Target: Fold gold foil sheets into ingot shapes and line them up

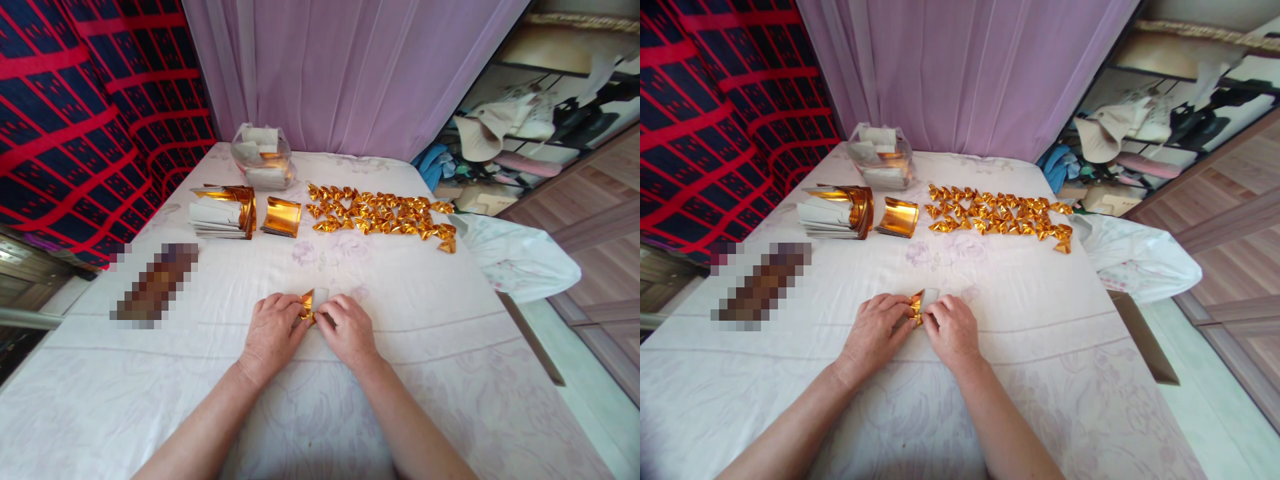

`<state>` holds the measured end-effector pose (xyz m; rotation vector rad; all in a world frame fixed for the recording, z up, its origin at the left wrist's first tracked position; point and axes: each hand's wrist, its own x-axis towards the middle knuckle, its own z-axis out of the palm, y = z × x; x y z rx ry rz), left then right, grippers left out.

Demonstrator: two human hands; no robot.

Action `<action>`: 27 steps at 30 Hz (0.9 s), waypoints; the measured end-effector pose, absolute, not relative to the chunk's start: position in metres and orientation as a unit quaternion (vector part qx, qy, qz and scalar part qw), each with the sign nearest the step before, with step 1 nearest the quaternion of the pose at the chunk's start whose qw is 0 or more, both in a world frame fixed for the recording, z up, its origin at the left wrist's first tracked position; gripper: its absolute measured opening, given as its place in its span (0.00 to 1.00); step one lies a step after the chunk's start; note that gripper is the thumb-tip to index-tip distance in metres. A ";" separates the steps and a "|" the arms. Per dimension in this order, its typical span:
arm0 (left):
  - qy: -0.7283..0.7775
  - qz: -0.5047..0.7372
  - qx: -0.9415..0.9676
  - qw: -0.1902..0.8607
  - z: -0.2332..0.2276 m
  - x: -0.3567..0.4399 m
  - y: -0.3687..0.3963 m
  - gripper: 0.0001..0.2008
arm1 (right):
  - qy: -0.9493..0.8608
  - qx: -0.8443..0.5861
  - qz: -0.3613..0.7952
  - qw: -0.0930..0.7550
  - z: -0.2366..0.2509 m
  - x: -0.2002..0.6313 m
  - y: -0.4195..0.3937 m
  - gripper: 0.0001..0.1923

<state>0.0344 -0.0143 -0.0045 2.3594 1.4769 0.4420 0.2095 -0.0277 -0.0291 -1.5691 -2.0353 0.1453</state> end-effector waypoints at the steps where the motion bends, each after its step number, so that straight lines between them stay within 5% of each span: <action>1: 0.520 0.157 0.825 0.159 -0.005 0.035 -0.014 0.07 | -0.759 -0.586 0.054 0.278 -0.029 0.209 -0.028 0.07; 27: 0.553 0.158 0.804 0.150 -0.001 0.045 -0.017 0.04 | -0.740 -0.608 0.074 0.277 -0.028 0.207 -0.027 0.05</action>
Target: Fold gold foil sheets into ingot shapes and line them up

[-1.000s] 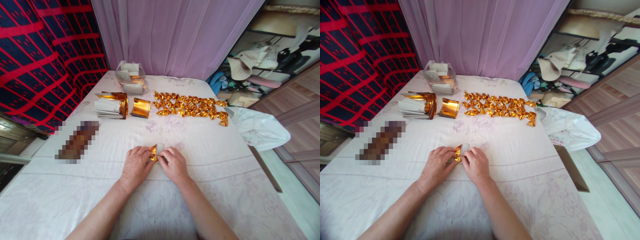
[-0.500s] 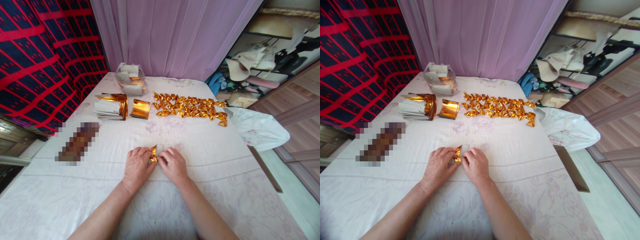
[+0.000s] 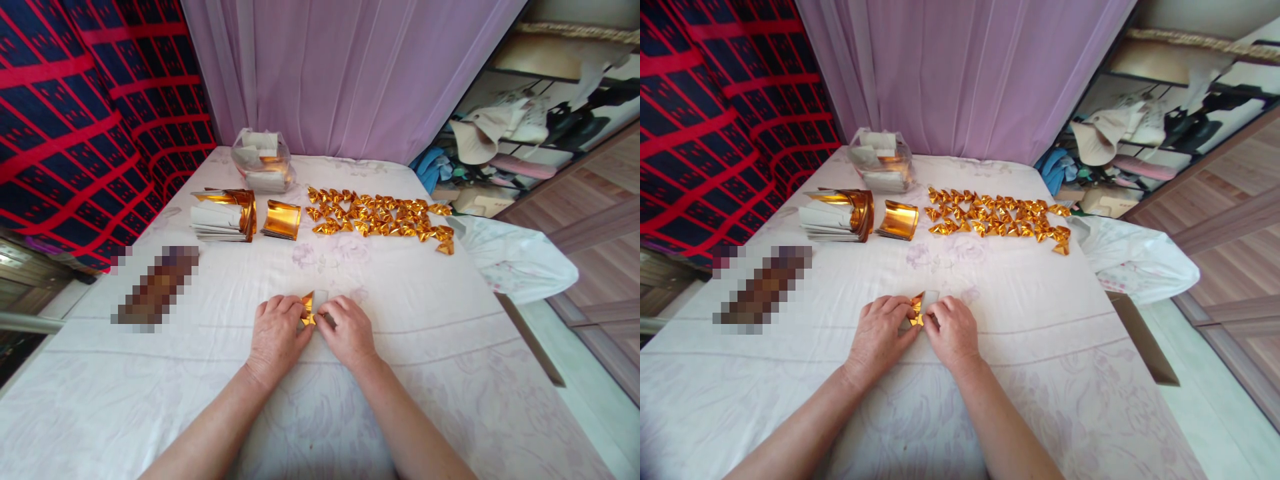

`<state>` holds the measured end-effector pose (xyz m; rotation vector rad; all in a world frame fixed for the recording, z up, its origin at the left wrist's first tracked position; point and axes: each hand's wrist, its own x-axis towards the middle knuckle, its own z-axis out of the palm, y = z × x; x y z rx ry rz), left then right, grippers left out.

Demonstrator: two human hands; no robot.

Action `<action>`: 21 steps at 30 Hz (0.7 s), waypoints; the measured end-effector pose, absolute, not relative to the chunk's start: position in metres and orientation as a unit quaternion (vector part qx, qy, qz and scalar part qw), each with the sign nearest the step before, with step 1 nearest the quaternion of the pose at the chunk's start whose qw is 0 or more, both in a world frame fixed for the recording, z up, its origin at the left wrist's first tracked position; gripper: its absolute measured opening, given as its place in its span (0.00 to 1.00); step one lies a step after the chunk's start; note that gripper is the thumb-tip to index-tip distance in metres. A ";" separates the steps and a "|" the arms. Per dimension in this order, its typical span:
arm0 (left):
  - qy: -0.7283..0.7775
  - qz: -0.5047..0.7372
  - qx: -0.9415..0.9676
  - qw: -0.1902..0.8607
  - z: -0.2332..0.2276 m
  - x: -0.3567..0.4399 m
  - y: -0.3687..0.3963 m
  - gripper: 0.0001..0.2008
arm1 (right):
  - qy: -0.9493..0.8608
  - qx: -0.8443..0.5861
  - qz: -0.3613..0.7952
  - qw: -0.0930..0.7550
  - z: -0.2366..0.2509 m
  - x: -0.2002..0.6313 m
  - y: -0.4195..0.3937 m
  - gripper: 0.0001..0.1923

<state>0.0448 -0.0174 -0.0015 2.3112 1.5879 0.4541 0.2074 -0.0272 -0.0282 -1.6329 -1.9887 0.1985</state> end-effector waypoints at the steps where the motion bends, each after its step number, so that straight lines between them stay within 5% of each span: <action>1: 0.552 0.157 0.805 0.151 -0.001 0.045 -0.017 0.04 | -0.741 -0.607 0.076 0.277 -0.028 0.208 -0.027 0.05; 21: 0.549 0.158 0.807 0.152 -0.003 0.044 -0.017 0.05 | -0.748 -0.591 0.119 0.277 -0.031 0.217 -0.023 0.03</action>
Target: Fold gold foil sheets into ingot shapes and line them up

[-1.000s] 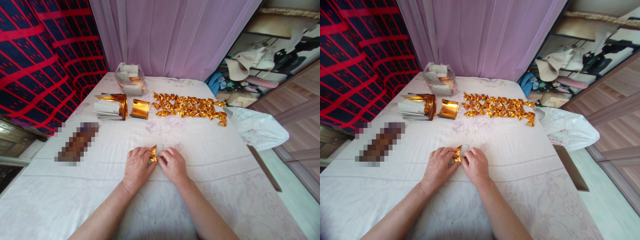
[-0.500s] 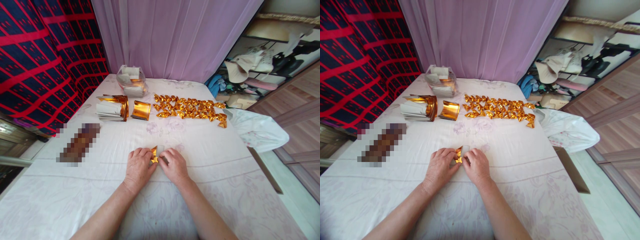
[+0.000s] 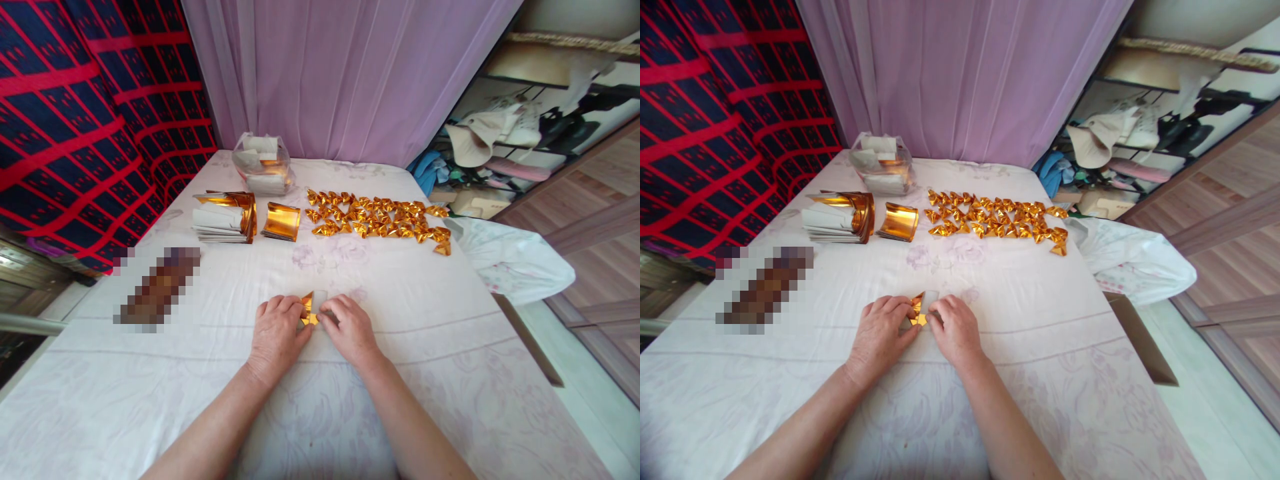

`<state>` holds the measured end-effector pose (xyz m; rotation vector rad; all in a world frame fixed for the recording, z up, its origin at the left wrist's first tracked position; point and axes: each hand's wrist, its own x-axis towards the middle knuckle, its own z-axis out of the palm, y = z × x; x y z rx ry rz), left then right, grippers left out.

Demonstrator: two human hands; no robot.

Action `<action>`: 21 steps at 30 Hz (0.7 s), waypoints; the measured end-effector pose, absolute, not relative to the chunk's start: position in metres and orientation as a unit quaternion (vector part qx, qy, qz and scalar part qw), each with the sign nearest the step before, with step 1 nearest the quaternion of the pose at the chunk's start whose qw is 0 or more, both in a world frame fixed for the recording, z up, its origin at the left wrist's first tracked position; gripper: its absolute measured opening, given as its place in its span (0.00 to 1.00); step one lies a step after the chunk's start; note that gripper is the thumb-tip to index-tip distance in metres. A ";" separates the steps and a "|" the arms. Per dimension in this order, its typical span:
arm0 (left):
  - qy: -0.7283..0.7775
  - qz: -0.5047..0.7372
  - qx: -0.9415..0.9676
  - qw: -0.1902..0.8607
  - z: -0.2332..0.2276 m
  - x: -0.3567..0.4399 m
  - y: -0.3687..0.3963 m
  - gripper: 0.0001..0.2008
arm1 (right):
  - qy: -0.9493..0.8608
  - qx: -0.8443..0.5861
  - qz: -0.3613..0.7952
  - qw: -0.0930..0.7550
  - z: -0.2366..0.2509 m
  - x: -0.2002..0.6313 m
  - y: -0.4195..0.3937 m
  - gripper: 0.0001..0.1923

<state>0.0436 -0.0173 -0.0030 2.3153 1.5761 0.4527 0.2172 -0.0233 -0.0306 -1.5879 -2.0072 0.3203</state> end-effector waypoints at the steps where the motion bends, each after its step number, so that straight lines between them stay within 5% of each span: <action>1: 0.549 0.157 0.807 0.151 -0.003 0.044 -0.017 0.05 | -0.748 -0.589 0.118 0.281 -0.031 0.218 -0.023 0.04; 21: 0.559 0.158 0.800 0.152 0.001 0.047 -0.019 0.06 | -0.750 -0.599 0.096 0.264 -0.030 0.213 -0.027 0.06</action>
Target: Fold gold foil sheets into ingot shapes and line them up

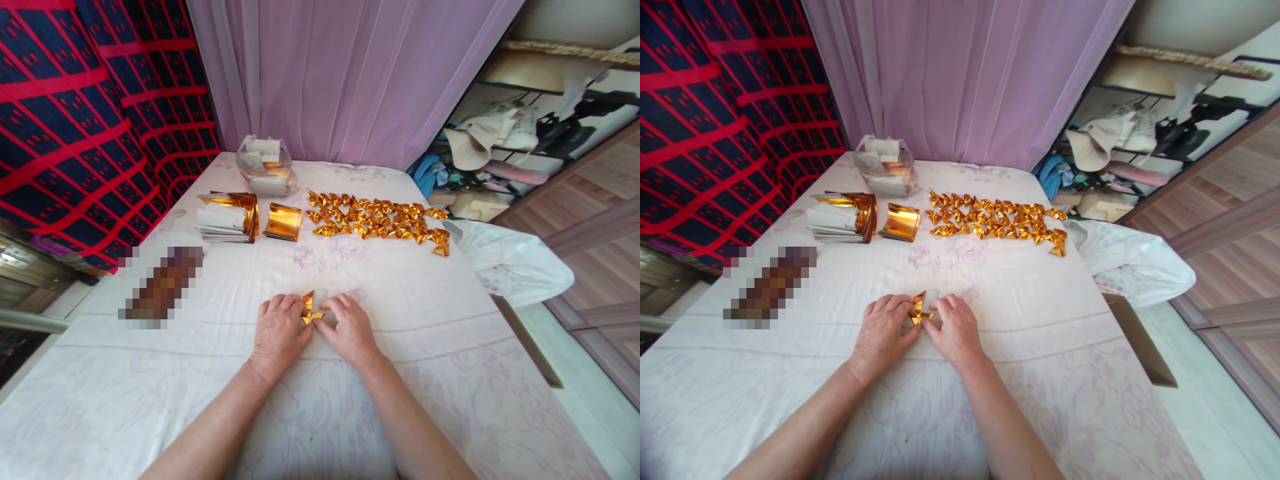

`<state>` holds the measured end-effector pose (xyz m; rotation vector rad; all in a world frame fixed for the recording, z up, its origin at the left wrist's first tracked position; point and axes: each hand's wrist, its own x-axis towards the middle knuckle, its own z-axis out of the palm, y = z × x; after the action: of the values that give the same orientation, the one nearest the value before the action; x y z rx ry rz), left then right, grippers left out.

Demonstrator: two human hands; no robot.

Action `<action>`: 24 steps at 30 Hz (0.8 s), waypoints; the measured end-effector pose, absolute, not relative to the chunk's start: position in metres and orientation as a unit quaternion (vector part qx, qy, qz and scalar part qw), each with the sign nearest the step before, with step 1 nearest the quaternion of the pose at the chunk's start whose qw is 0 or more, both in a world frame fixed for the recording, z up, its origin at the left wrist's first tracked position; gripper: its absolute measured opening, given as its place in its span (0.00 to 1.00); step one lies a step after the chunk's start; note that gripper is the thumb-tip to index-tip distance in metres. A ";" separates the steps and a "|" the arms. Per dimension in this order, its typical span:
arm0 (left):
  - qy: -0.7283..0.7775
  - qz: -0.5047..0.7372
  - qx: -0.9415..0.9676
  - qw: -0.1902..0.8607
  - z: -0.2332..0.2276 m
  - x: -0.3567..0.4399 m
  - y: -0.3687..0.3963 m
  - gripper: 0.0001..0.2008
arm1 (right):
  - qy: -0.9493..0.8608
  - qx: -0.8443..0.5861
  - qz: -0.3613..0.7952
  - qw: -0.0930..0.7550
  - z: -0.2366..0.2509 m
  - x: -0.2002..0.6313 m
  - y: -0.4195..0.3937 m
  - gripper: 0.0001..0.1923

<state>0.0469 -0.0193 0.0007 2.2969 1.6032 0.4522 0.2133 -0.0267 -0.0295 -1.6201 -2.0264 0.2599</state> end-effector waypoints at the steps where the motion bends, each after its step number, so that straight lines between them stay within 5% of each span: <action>1: 0.558 0.158 0.800 0.152 0.001 0.047 -0.019 0.06 | -0.749 -0.601 0.098 0.262 -0.029 0.213 -0.027 0.06; 17: 0.560 0.155 0.801 0.146 -0.001 0.048 -0.020 0.06 | -0.708 -0.590 0.096 0.376 -0.041 0.226 -0.020 0.08; 24: 0.517 0.183 0.823 0.146 -0.002 0.042 -0.017 0.08 | -0.717 -0.576 0.110 0.378 -0.046 0.237 -0.018 0.24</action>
<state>0.0419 -0.0173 -0.0018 2.3706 1.4889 0.5271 0.2366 -0.0176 -0.0463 -1.4707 -1.8316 0.2800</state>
